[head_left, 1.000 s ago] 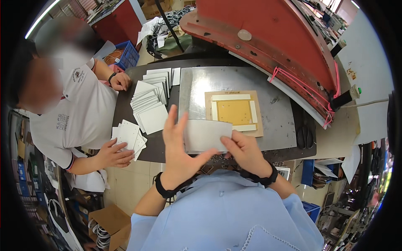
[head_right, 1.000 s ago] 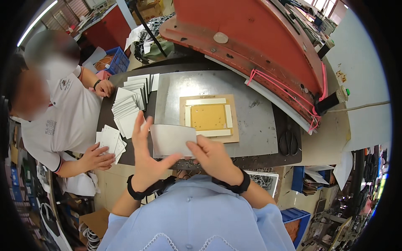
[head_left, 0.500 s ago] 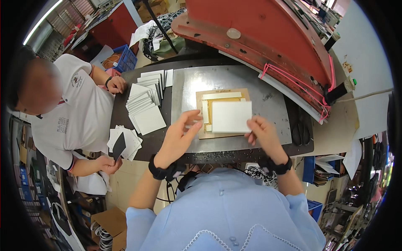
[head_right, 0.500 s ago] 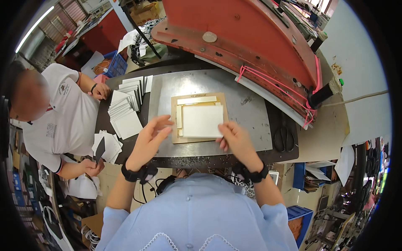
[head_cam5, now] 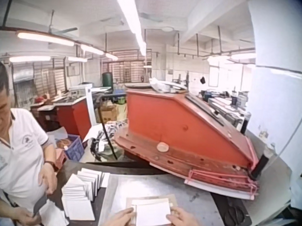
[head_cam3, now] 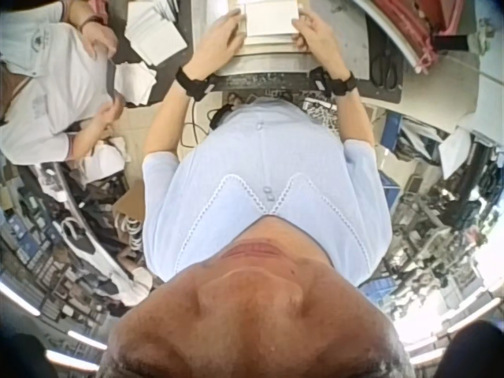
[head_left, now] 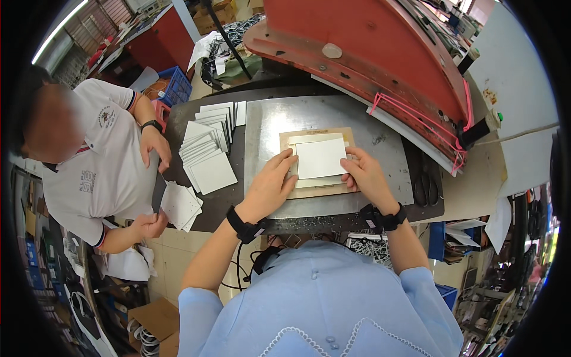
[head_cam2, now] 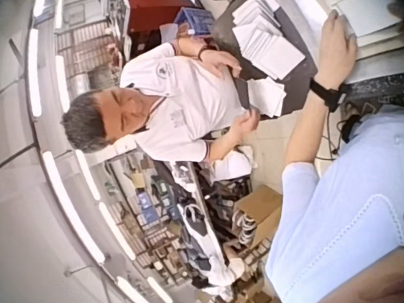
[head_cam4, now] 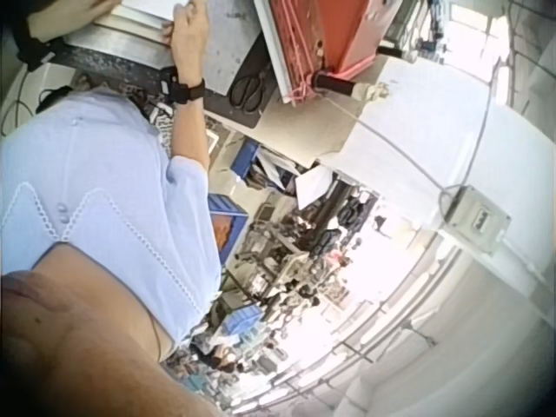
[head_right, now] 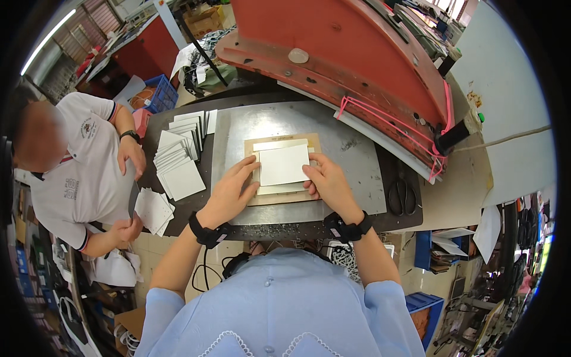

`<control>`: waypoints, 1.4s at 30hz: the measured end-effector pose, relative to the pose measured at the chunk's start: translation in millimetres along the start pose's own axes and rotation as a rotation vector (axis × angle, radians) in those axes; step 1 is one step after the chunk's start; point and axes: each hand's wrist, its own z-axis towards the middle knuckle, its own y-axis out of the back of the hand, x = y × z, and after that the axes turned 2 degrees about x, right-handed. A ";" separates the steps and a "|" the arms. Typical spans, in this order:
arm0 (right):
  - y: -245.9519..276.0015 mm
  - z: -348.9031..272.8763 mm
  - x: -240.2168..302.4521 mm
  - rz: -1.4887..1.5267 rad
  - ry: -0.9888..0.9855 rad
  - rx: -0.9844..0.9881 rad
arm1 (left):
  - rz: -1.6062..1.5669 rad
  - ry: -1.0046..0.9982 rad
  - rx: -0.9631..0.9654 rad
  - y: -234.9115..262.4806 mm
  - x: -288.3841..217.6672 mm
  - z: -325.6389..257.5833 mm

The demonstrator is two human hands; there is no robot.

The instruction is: The recorder is using a clicker press (die cutting machine) to cut small rectangular pieces of white material, likely leather or synthetic, using a metal die.

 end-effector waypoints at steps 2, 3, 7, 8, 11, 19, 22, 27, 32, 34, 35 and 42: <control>1.2 2.7 0.2 -0.037 -0.005 0.000 | 0.018 -0.005 0.007 -1.5 1.4 1.0; 1.4 3.6 0.1 -0.054 -0.008 0.000 | 0.030 -0.003 0.012 -2.2 2.1 1.9; -7.2 -0.2 10.9 -0.246 0.018 -0.092 | 0.137 0.009 0.039 -4.9 -2.7 7.0; -11.2 -3.5 11.8 -0.350 0.076 -0.149 | 0.145 -0.010 0.031 -3.9 -4.0 8.7; -12.4 -5.4 3.4 -0.638 0.264 -0.239 | 0.173 -0.057 0.022 -2.4 -4.4 13.3; -8.9 -3.9 0.1 -0.967 0.405 -0.227 | 0.279 -0.086 0.056 -3.6 -1.9 14.9; -7.1 -4.3 5.5 -1.008 0.483 -0.208 | 0.319 -0.054 0.053 -3.6 -6.1 10.5; 6.9 -14.5 -17.7 -0.771 0.575 -0.224 | 0.213 -0.052 0.043 0.4 -16.8 -3.6; 8.1 -22.6 -18.9 -0.800 0.553 -0.172 | 0.351 -0.176 0.107 -2.4 -7.4 -8.2; 5.0 -17.5 -18.5 -0.817 0.580 -0.190 | 0.331 -0.150 0.104 -0.9 -4.5 -3.8; 4.2 -10.6 -19.6 -0.827 0.607 -0.199 | 0.321 -0.140 0.098 0.1 -3.8 -0.6; 1.6 -4.2 -22.4 -0.965 0.707 -0.188 | 0.290 -0.138 0.138 6.0 0.3 6.7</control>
